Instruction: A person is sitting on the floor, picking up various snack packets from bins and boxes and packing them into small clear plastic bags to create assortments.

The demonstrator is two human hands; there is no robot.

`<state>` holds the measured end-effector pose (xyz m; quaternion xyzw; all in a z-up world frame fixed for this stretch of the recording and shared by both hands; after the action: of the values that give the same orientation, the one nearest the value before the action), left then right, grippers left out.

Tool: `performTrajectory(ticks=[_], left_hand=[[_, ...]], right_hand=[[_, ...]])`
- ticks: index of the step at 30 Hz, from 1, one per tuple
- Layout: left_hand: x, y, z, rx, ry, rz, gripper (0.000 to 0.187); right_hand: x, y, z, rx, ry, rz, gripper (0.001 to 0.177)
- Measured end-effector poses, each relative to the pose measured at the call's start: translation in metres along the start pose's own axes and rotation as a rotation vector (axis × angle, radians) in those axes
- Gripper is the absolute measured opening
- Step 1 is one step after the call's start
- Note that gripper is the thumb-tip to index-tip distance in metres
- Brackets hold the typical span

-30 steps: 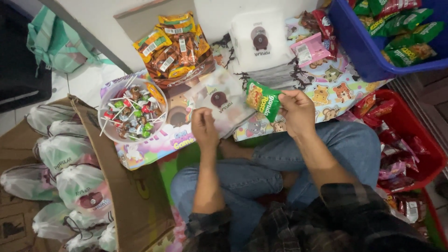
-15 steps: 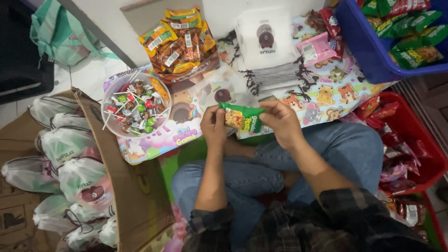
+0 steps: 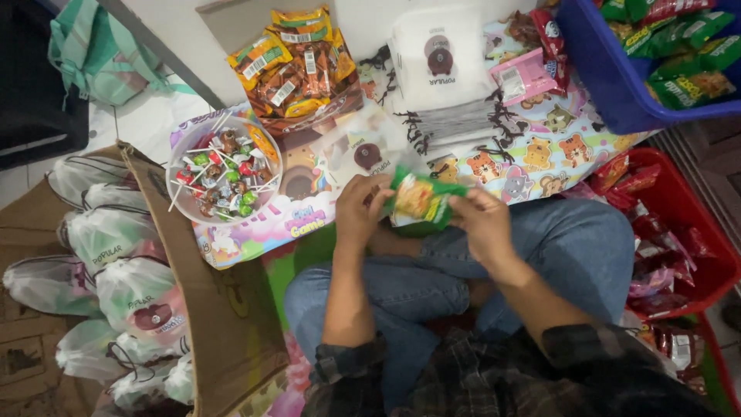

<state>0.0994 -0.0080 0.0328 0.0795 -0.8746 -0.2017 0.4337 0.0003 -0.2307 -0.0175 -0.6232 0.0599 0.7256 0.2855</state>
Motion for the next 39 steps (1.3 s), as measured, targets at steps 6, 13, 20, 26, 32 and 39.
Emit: performTrajectory(ticks=[6, 13, 20, 26, 32, 39], left_hand=[[0.024, 0.003, -0.008, -0.38, 0.078, -0.25, 0.033], [-0.009, -0.02, 0.004, -0.433, 0.171, -0.328, 0.014], [0.003, -0.02, 0.004, -0.303, 0.115, -0.323, 0.009], [0.033, -0.016, 0.004, -0.248, -0.078, -0.325, 0.008], [0.044, -0.006, 0.0, -0.194, -0.11, -0.293, 0.009], [0.032, -0.005, 0.002, -0.13, -0.015, -0.137, 0.016]], right_hand=[[0.017, 0.067, -0.038, 0.065, -0.031, -0.211, 0.013], [0.016, 0.063, -0.009, -0.012, -0.169, -0.126, 0.008], [0.065, 0.056, -0.006, -0.025, -0.271, -0.114, 0.011], [0.05, 0.029, -0.005, 0.045, -0.269, -0.269, 0.011], [0.044, 0.007, -0.014, 0.064, -0.3, -0.324, 0.009], [0.056, 0.019, -0.018, 0.122, -0.268, -0.351, 0.007]])
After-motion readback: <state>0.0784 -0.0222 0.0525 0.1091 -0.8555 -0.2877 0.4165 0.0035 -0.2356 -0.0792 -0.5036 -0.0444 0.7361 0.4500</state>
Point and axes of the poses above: each hand's wrist, its own z-axis away from the middle knuckle, its own y-axis out of the back of the hand, x = y × z, the point moved 9 cm from there along -z, towards the middle knuckle, and after that the axes turned 5 degrees about -x, right-handed, at the moved point
